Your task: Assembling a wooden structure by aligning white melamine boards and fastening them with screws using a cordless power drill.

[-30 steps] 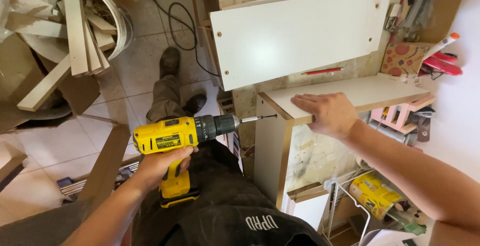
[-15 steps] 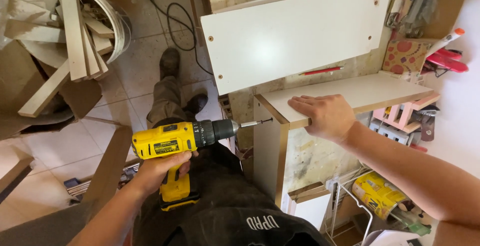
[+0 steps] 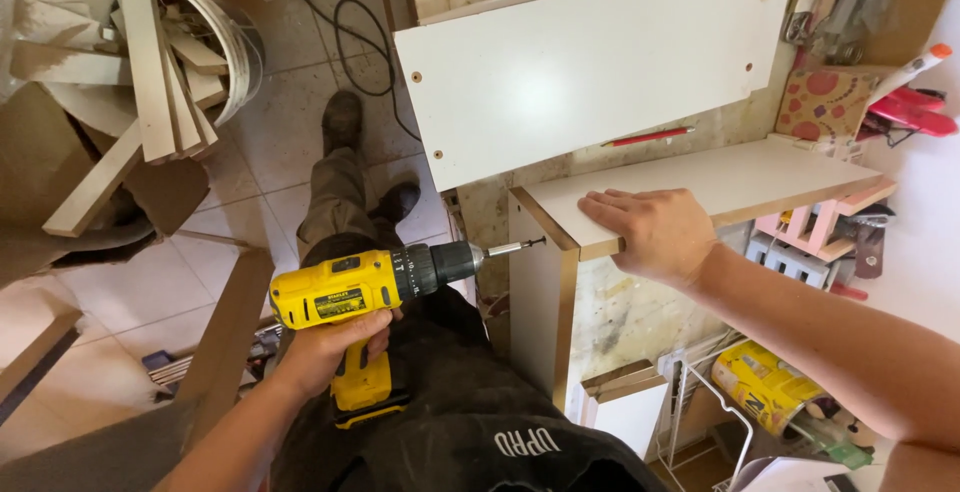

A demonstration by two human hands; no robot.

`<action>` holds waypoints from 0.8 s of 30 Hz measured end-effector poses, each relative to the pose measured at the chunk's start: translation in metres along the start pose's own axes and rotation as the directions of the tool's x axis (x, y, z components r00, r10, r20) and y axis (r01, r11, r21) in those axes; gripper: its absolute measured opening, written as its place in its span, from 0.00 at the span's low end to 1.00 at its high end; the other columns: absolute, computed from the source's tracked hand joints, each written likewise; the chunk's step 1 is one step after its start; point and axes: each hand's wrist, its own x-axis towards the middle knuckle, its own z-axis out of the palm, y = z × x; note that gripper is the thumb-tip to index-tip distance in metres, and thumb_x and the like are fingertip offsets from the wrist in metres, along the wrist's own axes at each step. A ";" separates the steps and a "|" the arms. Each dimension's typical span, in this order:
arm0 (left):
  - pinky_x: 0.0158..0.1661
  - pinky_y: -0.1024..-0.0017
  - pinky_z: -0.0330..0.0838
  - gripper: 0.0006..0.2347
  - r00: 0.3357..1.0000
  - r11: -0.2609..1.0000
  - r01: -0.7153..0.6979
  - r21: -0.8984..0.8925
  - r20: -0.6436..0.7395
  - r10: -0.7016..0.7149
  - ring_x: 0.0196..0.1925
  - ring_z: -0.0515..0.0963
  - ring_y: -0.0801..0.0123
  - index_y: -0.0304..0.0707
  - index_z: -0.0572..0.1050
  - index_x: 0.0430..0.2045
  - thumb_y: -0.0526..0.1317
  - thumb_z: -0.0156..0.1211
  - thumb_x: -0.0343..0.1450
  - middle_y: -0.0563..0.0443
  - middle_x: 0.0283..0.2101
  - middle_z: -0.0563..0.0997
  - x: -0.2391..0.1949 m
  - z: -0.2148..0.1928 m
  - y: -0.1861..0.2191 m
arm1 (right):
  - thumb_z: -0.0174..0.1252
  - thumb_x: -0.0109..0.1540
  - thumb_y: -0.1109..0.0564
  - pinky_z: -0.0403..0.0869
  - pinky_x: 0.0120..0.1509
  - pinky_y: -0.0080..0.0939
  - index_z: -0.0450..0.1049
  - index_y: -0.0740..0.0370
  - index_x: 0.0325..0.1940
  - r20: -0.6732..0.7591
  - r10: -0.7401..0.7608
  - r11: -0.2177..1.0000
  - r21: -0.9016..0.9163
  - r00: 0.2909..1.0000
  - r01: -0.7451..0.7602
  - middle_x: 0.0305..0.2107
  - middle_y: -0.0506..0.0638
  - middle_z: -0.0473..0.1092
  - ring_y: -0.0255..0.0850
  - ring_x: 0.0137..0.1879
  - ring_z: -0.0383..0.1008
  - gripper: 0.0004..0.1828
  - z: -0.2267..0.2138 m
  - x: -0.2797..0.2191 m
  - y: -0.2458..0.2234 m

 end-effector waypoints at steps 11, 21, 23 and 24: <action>0.32 0.65 0.77 0.12 0.988 0.972 0.156 0.177 -0.045 -0.150 0.21 0.79 0.64 0.29 0.81 0.37 0.42 0.65 0.71 0.48 0.18 0.79 0.003 0.008 -0.004 | 0.55 0.49 0.69 0.84 0.29 0.43 0.83 0.50 0.56 -0.067 -0.107 0.986 0.125 0.992 0.114 0.46 0.43 0.83 0.41 0.49 0.86 0.34 -0.021 0.010 -0.003; 0.25 0.66 0.73 0.14 0.978 0.977 0.207 0.060 -0.034 -0.205 0.18 0.75 0.65 0.25 0.81 0.39 0.42 0.66 0.70 0.46 0.17 0.76 0.015 0.016 -0.002 | 0.53 0.49 0.71 0.84 0.30 0.43 0.83 0.52 0.53 -0.104 -0.122 0.979 0.150 0.987 0.137 0.43 0.44 0.84 0.42 0.47 0.87 0.31 -0.028 0.014 -0.005; 0.25 0.66 0.72 0.13 0.978 0.978 0.205 0.048 -0.041 -0.203 0.17 0.74 0.64 0.25 0.80 0.36 0.42 0.66 0.70 0.45 0.16 0.76 0.013 0.015 -0.004 | 0.53 0.50 0.72 0.83 0.28 0.41 0.83 0.53 0.53 -0.111 -0.129 0.977 0.156 0.985 0.145 0.43 0.44 0.84 0.42 0.46 0.87 0.31 -0.030 0.014 -0.007; 0.25 0.67 0.70 0.13 0.981 0.980 0.193 0.040 -0.046 -0.191 0.16 0.74 0.63 0.25 0.79 0.33 0.42 0.67 0.69 0.44 0.16 0.76 0.014 0.014 -0.004 | 0.52 0.50 0.73 0.83 0.27 0.39 0.83 0.54 0.52 -0.127 -0.138 0.975 0.154 0.982 0.157 0.42 0.45 0.84 0.42 0.46 0.87 0.31 -0.030 0.016 -0.007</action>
